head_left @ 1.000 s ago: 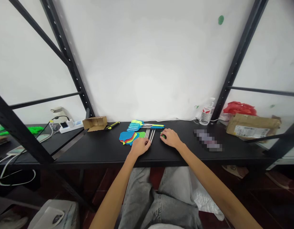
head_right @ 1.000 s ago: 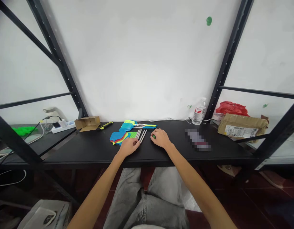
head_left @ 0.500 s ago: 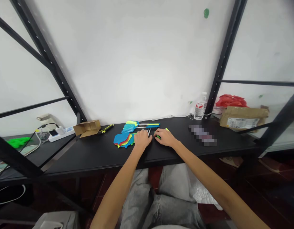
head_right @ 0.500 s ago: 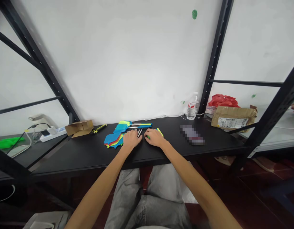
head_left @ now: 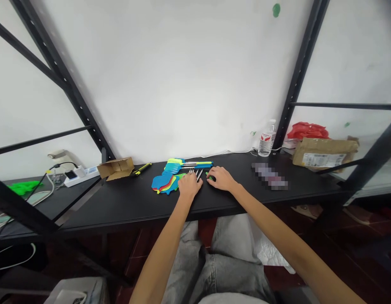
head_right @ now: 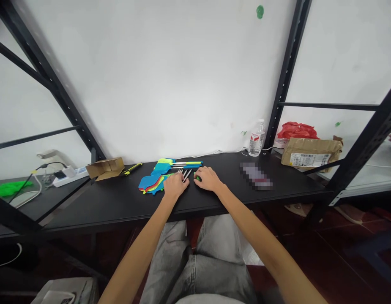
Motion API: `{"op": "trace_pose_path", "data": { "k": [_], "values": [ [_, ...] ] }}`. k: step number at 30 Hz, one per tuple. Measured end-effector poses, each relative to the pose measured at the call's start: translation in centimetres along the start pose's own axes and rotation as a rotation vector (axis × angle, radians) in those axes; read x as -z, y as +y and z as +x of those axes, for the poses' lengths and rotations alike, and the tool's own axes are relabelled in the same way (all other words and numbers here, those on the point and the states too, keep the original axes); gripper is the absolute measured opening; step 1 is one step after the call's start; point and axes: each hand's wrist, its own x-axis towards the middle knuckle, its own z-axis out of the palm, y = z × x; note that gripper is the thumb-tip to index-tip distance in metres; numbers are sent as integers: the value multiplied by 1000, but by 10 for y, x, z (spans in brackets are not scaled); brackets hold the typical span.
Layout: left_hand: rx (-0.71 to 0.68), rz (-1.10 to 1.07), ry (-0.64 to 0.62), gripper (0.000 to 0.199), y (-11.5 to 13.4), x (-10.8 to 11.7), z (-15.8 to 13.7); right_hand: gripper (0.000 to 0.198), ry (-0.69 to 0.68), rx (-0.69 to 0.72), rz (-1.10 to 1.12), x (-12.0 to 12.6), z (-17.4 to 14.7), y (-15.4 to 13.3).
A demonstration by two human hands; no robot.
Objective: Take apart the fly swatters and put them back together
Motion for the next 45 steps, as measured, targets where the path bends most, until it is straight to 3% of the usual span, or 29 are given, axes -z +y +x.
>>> {"op": "trace_pose_path", "data": {
  "k": [8,14,22,29,35,38,45],
  "values": [
    [12,-4,-43,31,0,0,1,14,10,43,22,-1,0,-2],
    [-28,-6,4,34,-3,-2,1,14,24,92,102,-1,0,-2],
    [-68,-67,48,31,-5,1,-2,37,44,151,316,-5,1,2],
    [-130,-266,153,34,-11,3,-2,55,99,56,287,-5,2,2],
    [-179,-403,292,40,-19,-4,4,58,130,11,299,-6,1,1],
    [-187,-442,289,33,-22,-4,7,56,133,1,294,-4,1,-1],
    [-133,-430,236,39,-21,2,7,51,119,-18,224,-1,2,0]
  ]
}}
